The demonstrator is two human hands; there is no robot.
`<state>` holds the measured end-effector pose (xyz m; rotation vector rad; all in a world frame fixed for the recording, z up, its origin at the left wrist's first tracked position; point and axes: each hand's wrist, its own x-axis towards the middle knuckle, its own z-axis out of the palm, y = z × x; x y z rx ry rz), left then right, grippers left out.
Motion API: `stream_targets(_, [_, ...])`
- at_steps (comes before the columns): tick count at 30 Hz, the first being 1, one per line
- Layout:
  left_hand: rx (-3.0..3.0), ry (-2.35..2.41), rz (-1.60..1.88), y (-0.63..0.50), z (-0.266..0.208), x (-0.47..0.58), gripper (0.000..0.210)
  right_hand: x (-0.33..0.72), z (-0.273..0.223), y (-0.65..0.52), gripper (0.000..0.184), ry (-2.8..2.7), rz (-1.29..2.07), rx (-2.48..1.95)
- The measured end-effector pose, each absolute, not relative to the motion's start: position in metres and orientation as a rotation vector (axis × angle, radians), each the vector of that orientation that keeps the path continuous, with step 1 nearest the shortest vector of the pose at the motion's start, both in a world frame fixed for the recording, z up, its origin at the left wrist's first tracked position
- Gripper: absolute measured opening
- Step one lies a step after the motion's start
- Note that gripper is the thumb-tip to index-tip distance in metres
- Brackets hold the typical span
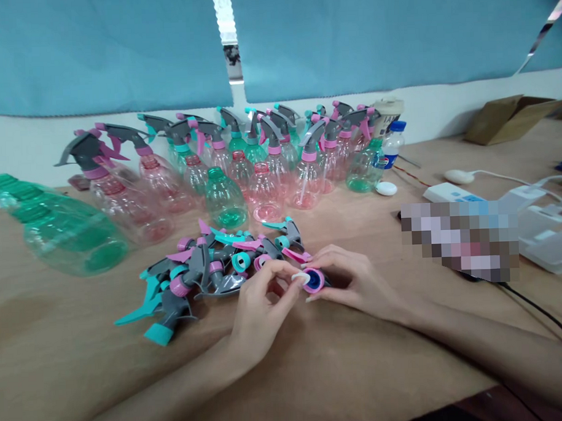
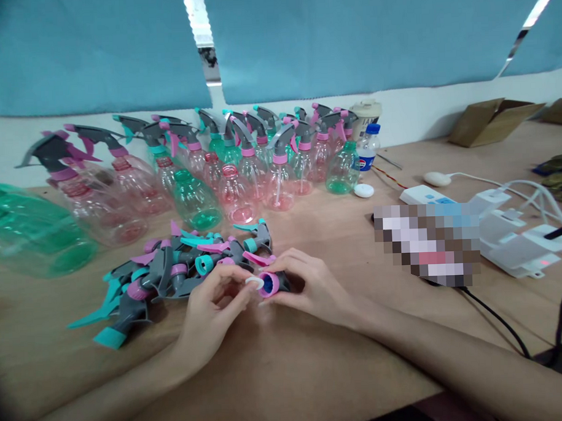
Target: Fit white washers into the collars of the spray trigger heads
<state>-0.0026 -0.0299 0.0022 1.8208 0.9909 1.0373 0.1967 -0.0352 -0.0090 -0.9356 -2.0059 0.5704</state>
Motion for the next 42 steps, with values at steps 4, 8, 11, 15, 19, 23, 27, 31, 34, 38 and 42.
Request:
stream_targets(4, [1.855, 0.984, 1.004, -0.0285, 0.0043, -0.0026, 0.007, 0.1961, -0.0096, -0.0359, 0.030, -2.007, 0.589, -0.915])
stream_targets(8, [1.899, 0.978, 1.032, -0.0280, 0.0043, -0.0035, 0.006, 0.1962, -0.0099, -0.0360, 0.031, -2.004, 0.600, -0.906])
stream_targets(11, [1.919, 0.962, 1.035, -0.0289, 0.0043, -0.0041, 0.006, 0.1955, -0.0090, -0.0365, 0.031, -2.003, 0.611, -0.910])
stream_targets(15, [1.942, 0.953, 1.032, -0.0299, 0.0034, -0.0040, 0.007, 0.1945, -0.0082, -0.0370, 0.031, -2.022, 0.605, -0.899])
stream_targets(19, [1.954, 0.987, 1.007, -0.0295, 0.0032, -0.0031, 0.007, 0.1942, -0.0092, -0.0368, 0.032, -2.046, 0.601, -0.873])
stream_targets(23, [1.962, 0.993, 1.019, -0.0282, 0.0050, -0.0029, 0.010, 0.1938, -0.0098, -0.0365, 0.032, -2.034, 0.592, -0.831])
stream_targets(27, [1.916, 0.996, 0.972, -0.0256, 0.0038, -0.0037, 0.012, 0.1936, -0.0090, -0.0365, 0.029, -2.045, 0.599, -0.794])
stream_targets(31, [1.866, 0.978, 0.935, -0.0227, -0.0011, -0.0044, 0.014, 0.1943, -0.0096, -0.0358, 0.027, -2.069, 0.579, -0.776])
stream_targets(34, [1.841, 0.973, 0.908, -0.0224, -0.0034, -0.0042, 0.015, 0.1952, -0.0112, -0.0352, 0.029, -2.079, 0.551, -0.777])
stream_targets(38, [1.853, 0.968, 0.978, -0.0250, -0.0021, -0.0029, 0.013, 0.1954, -0.0124, -0.0355, 0.031, -2.074, 0.537, -0.774])
stream_targets(42, [1.815, 0.973, 1.009, -0.0266, 0.0001, -0.0019, 0.016, 0.1945, -0.0116, -0.0364, 0.030, -2.065, 0.540, -0.777])
